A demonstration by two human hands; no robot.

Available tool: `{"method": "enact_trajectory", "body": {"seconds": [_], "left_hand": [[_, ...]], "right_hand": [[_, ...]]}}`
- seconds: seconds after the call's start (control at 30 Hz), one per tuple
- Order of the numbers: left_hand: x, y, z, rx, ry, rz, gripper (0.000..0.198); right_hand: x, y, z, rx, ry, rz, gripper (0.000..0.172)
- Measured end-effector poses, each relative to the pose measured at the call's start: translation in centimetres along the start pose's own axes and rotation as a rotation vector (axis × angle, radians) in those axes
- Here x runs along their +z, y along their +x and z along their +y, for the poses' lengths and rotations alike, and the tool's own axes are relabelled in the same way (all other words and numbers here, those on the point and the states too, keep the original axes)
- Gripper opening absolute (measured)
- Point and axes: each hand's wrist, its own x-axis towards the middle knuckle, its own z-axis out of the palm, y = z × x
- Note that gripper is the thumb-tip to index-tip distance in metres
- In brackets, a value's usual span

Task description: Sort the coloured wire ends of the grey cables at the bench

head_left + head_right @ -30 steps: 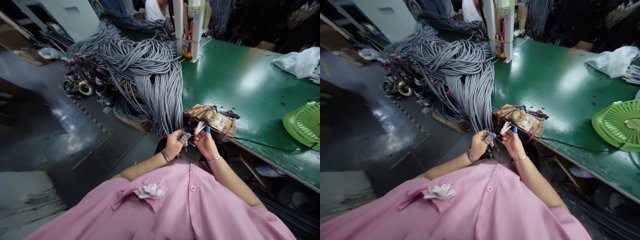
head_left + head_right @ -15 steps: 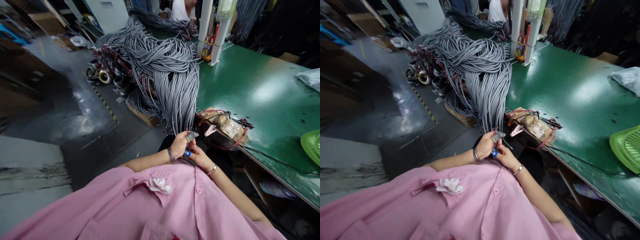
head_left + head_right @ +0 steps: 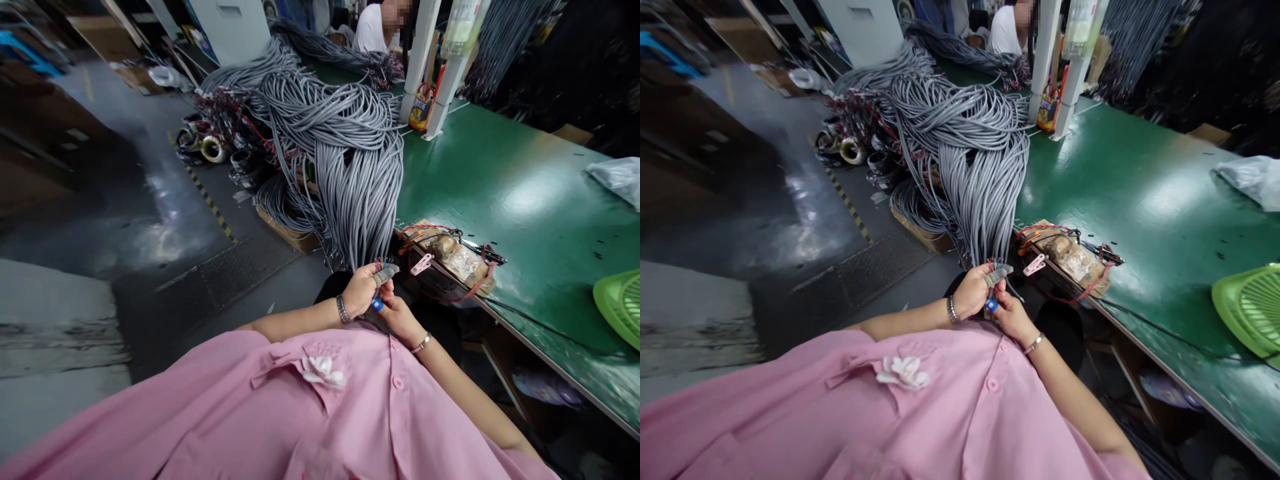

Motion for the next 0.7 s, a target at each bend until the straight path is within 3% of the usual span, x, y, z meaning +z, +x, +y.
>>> {"method": "enact_trajectory", "body": {"seconds": [0.23,0.4,0.53,0.7], "left_hand": [[0.1,-0.1,1.0,0.070,-0.010,-0.011,0.043],[0.6,0.0,3.6,0.224,-0.047,0.010,0.037],[0.6,-0.3,6.2,0.382,-0.098,0.030,0.027],[-1.4,-1.0,7.5,0.419,-0.154,0.093,0.025]], "right_hand": [[-0.5,0.1,0.6,-0.089,-0.154,-0.031,0.031],[-0.9,0.3,1.6,-0.163,-0.315,-0.088,0.031],[-2.0,0.3,2.7,0.009,-0.257,-0.014,0.044],[-4.6,-1.9,5.3,0.268,-0.113,0.280,0.050]]}}
